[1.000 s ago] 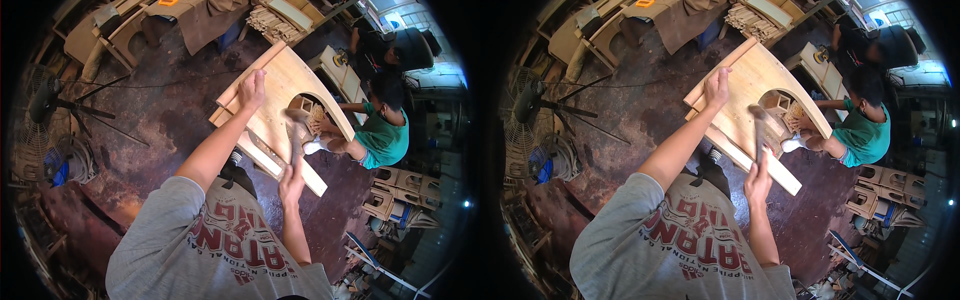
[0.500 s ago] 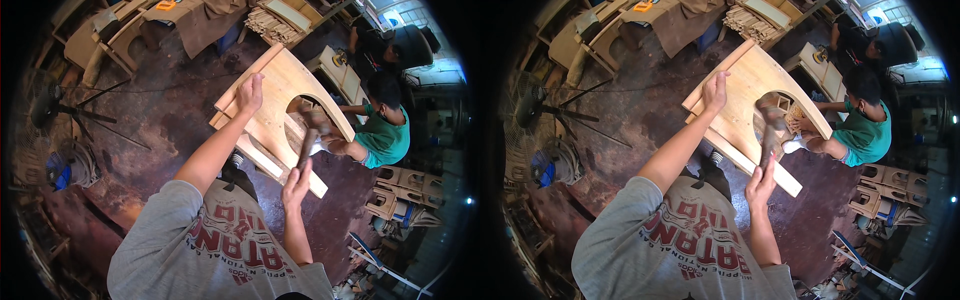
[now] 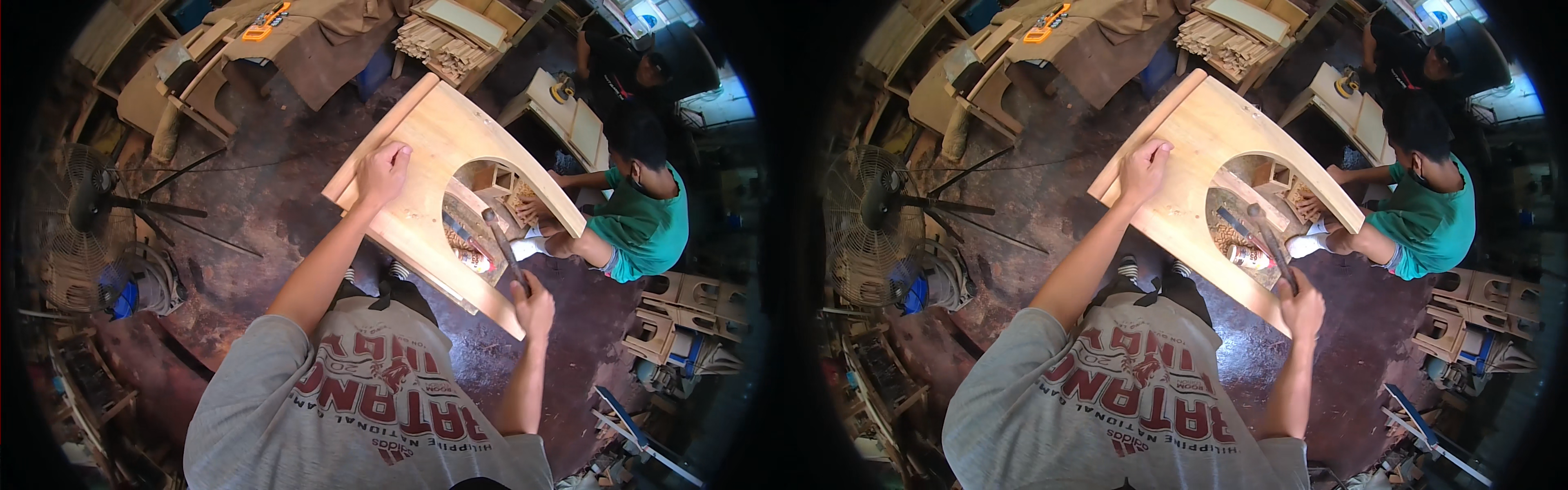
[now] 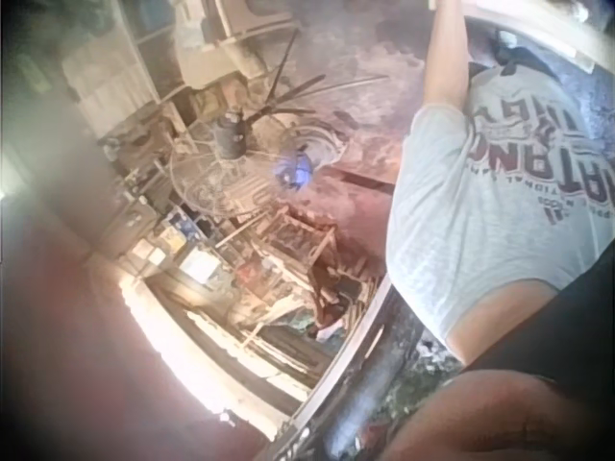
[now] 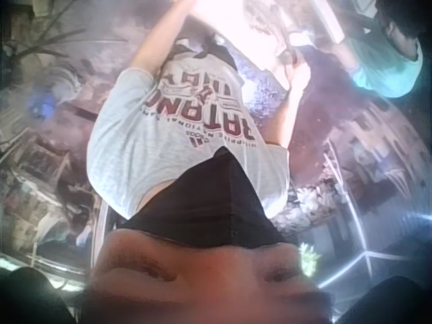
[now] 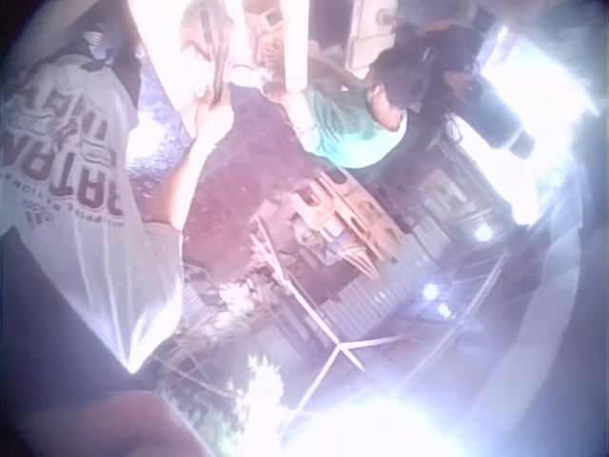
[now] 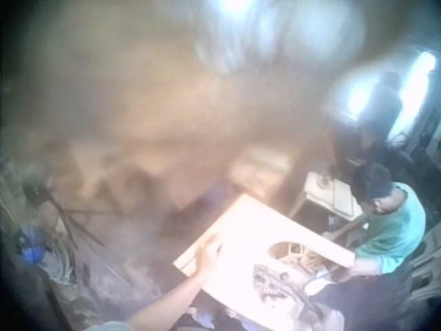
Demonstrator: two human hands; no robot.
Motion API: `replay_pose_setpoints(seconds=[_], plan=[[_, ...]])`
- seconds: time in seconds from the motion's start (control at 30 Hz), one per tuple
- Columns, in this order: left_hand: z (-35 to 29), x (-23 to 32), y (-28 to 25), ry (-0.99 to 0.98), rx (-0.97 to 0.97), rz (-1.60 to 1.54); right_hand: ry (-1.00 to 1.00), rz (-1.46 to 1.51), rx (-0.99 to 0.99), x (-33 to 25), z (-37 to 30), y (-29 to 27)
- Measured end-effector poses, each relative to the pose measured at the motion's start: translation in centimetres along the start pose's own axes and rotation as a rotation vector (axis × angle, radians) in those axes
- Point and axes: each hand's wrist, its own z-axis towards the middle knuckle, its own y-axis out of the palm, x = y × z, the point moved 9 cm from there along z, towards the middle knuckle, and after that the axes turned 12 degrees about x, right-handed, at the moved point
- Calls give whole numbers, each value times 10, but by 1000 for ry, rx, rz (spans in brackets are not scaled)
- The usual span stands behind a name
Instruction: The person applies glue to holes in a wooden frame using a glue bottle, inserts wooden dowels into the holes, and drives them in with a hammer before lifting and carrying the assembled wooden frame.
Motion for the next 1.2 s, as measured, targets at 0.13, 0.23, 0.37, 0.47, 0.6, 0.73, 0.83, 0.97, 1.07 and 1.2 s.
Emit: replay_pose_setpoints(seconds=[0.13,0.23,0.37,0.47,0.6,0.73,0.83,0.97,1.07,1.2], plan=[[-2,13,13,83,-2,153,-110,-244,-200,61,78,44],[-3,20,32,84,-25,225,-186,-415,-418,117,120,131],[4,-5,24,-3,74,126,-376,-471,-619,114,146,242],[-15,-18,53,-784,35,-738,-451,-409,-572,120,152,300],[-114,54,121,-938,-439,-735,-470,-219,-472,138,148,343],[-150,23,199,-843,-575,-488,-342,-202,-469,159,157,375],[-149,5,235,-571,-577,-242,-276,-261,-498,179,166,377],[-130,57,205,-22,-436,30,-84,-172,-517,204,179,366],[-121,75,174,-248,-508,-316,102,215,-606,215,179,358],[-75,83,84,-70,-252,-100,-7,411,-555,149,183,292]])
